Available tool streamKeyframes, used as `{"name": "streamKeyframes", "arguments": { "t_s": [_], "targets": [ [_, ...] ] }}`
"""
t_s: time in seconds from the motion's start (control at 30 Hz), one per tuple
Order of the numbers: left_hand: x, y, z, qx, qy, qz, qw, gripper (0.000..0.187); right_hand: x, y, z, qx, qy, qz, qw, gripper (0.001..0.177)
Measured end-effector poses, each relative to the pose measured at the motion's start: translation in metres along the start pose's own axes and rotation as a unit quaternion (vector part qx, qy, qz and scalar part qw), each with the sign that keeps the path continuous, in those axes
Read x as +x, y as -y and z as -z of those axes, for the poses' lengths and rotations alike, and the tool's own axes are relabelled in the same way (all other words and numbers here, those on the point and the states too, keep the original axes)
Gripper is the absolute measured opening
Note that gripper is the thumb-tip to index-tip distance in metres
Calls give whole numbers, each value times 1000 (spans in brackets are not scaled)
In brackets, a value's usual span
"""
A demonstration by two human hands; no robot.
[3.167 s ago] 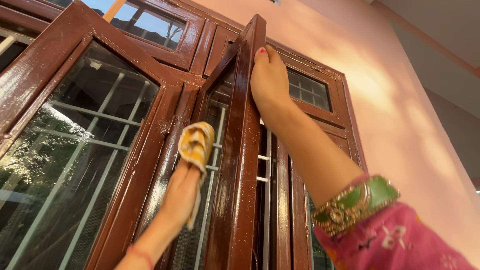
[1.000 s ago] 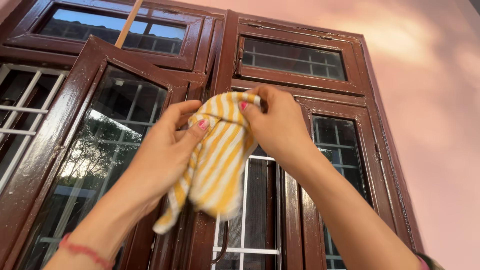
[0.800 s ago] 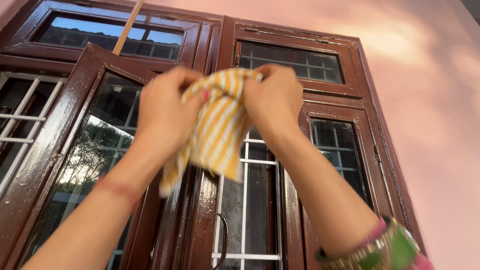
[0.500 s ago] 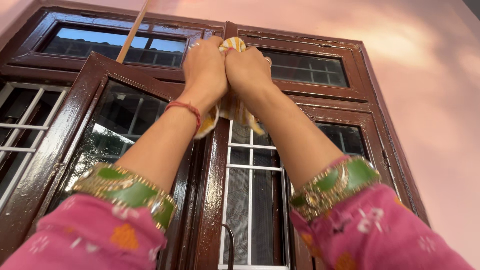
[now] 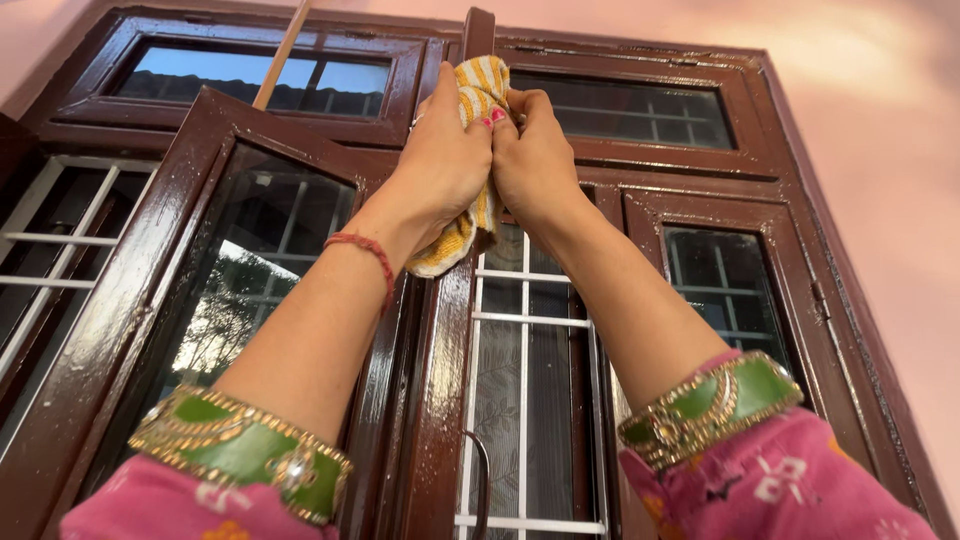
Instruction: The person wipes a brown wooden window frame with a yellow and white striped cloth. They spray the frame with a clear liquid from a spray bottle and continue wiping the frame and glass panes.
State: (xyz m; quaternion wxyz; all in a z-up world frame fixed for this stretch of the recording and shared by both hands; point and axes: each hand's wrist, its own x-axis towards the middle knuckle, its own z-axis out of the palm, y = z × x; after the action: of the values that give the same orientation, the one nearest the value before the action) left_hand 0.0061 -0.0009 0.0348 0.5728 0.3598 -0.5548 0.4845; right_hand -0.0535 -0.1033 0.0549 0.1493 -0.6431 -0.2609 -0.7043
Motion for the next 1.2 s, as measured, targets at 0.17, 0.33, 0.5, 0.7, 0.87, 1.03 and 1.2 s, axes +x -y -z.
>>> {"name": "streamKeyframes", "arguments": {
  "t_s": [0.17, 0.33, 0.5, 0.7, 0.87, 1.03, 1.2],
  "targets": [
    [-28, 4, 3, -42, 3, -19, 999, 70, -23, 2, -1, -6, -28, 34, 999, 40],
    [-64, 0, 9, -38, -1, -6, 999, 68, -63, 11, -1, -9, -24, 31, 999, 37],
    [-99, -13, 14, -56, 3, -5, 998, 67, -99, 25, 0, -6, -36, -8, 999, 40],
    [-134, -27, 19, -94, 20, 31, 995, 67, -132, 36, 4, -28, -37, 3, 999, 42],
    [-159, -32, 20, -98, 18, 19, 995, 66, -157, 41, 5, -43, -46, 2, 998, 42],
    [-185, -32, 22, -87, 14, 31, 996, 66, -184, 49, 8, -71, -48, -18, 996, 42],
    [-213, -35, 25, -81, 4, -14, 997, 66, -213, 64, 10, -101, -50, -63, 992, 43]
  ]
}}
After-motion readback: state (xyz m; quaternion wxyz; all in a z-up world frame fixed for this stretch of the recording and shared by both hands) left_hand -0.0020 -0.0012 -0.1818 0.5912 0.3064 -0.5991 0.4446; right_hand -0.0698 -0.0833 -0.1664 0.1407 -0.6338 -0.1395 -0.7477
